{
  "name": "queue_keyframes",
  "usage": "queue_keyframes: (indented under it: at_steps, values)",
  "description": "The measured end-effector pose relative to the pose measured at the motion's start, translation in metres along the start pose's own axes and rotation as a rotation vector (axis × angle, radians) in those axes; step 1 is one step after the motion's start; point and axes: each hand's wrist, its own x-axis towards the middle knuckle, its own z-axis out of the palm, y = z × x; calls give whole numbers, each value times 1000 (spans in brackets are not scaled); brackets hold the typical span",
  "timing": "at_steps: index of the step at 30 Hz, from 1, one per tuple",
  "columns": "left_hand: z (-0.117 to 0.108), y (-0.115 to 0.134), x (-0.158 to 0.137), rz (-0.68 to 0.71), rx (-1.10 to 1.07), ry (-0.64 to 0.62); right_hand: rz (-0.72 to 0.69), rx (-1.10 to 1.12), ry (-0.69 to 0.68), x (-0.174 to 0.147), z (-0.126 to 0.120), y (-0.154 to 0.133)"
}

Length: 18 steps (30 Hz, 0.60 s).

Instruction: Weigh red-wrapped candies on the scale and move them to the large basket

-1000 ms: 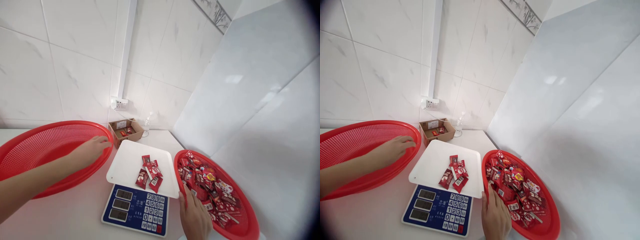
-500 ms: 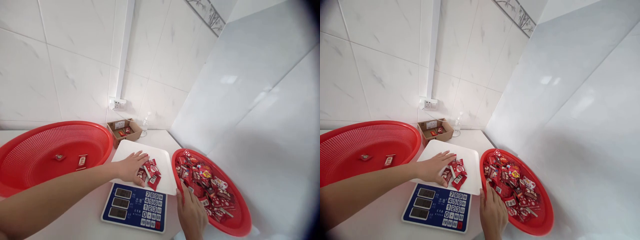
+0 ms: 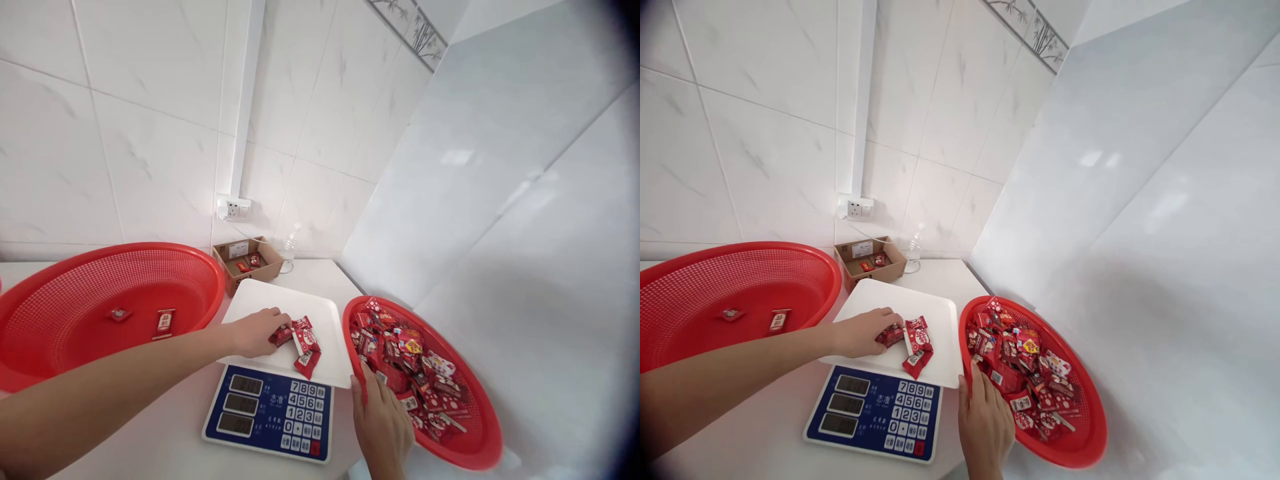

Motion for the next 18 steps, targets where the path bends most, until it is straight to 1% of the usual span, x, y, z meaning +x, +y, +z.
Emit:
queue_keyframes:
  at_steps: [7, 11, 14, 18]
  values:
    - [7, 8, 1, -42, 50, 32, 21, 12, -30, -1, 0, 1]
    - [0, 5, -1, -106, 84, 107, 30, 38, -48, -2, 1, 1]
    - [-16, -8, -14, -192, 107, 186, 38, 47, -64, -2, 1, 2]
    - [-42, -45, -52, -298, 116, 339, 24, 39, -53, -2, 1, 2]
